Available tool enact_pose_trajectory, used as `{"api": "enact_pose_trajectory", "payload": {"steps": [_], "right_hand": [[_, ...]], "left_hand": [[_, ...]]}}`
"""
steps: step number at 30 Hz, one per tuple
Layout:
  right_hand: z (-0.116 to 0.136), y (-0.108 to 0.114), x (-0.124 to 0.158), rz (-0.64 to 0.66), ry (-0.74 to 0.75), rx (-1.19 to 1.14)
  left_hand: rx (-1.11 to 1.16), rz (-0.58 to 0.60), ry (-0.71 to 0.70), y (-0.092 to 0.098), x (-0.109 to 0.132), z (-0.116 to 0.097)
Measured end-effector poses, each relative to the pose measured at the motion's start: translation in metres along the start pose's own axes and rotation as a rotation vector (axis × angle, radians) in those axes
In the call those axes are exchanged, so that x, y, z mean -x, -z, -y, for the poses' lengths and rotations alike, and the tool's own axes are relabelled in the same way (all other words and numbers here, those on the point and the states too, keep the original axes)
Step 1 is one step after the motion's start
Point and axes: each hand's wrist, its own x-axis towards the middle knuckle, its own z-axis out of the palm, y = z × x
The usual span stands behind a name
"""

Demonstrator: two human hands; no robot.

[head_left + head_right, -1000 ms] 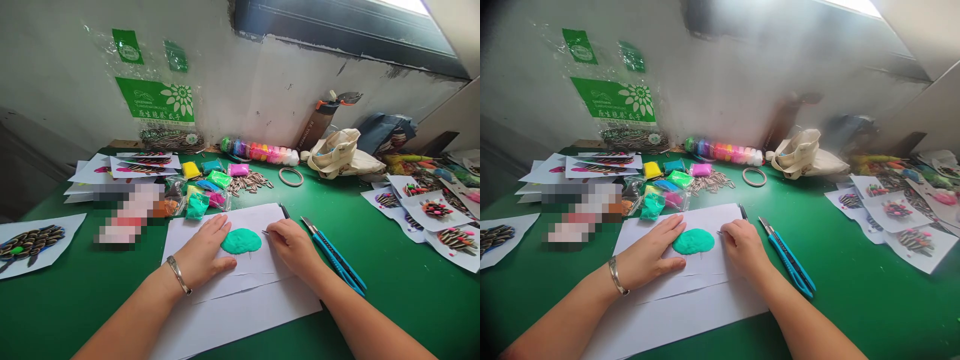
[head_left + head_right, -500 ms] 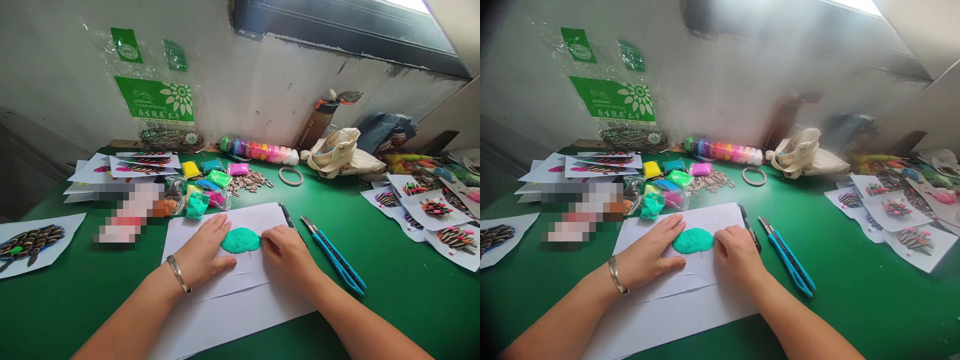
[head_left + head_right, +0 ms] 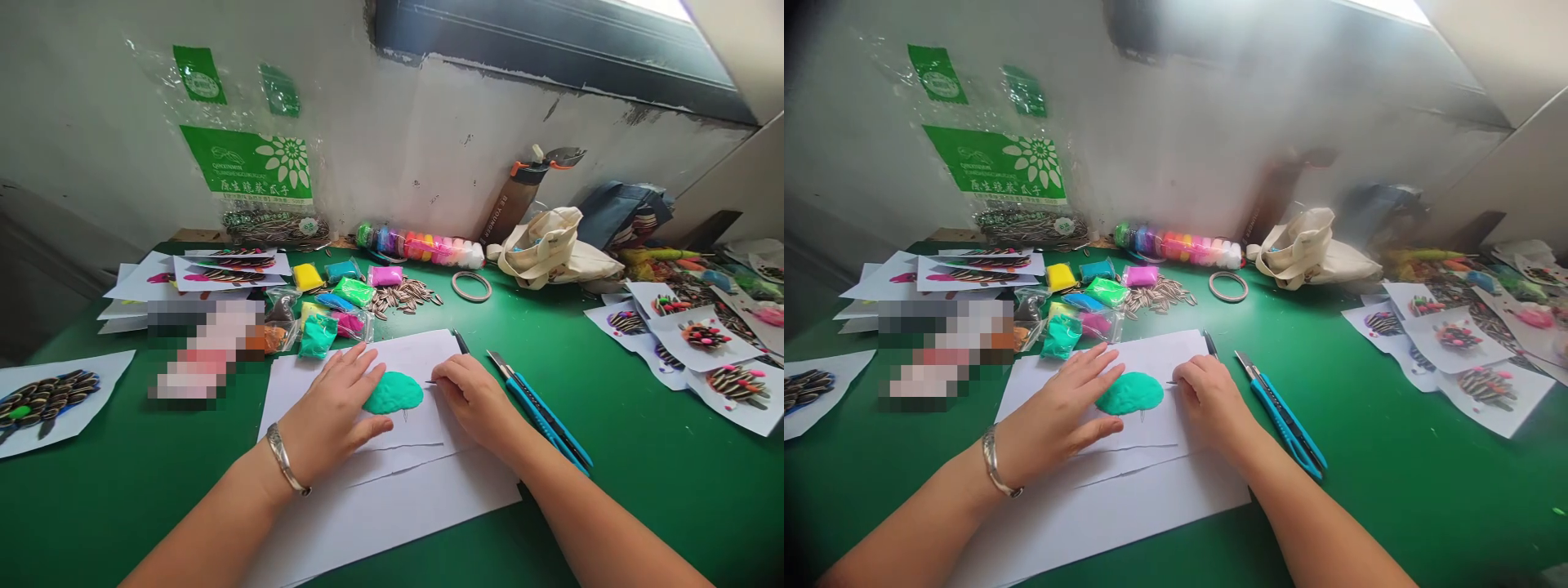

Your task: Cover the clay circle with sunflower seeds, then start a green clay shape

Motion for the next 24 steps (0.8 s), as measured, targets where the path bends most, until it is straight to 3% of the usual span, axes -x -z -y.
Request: {"api": "enact_pose_trajectory", "payload": {"steps": [3, 6, 12, 18, 24], "right_hand": [[0.003, 0.002, 0.001, 0.093, 0.123, -0.030], [0.005, 0.002, 0.002, 0.169, 0.189, 0.004], [0.003, 0.000, -0.001, 0.170, 0.197, 0.042], [0.002, -0.001, -0.005, 0.156, 0.209, 0.050], [0.002, 0.005, -0.007, 0.201, 0.216, 0.044]], "left_hand": [[-0.032, -0.016, -0.079, -0.003, 0.000, -0.005], [-0.038, 0.062, -0.116, -0.010, 0.001, -0.009], [-0.064, 0.130, -0.095, -0.022, 0.004, -0.010], [-0.063, 0.188, -0.068, -0.018, 0.003, -0.012], [-0.033, 0.165, -0.074, -0.018, 0.003, -0.012]]}}
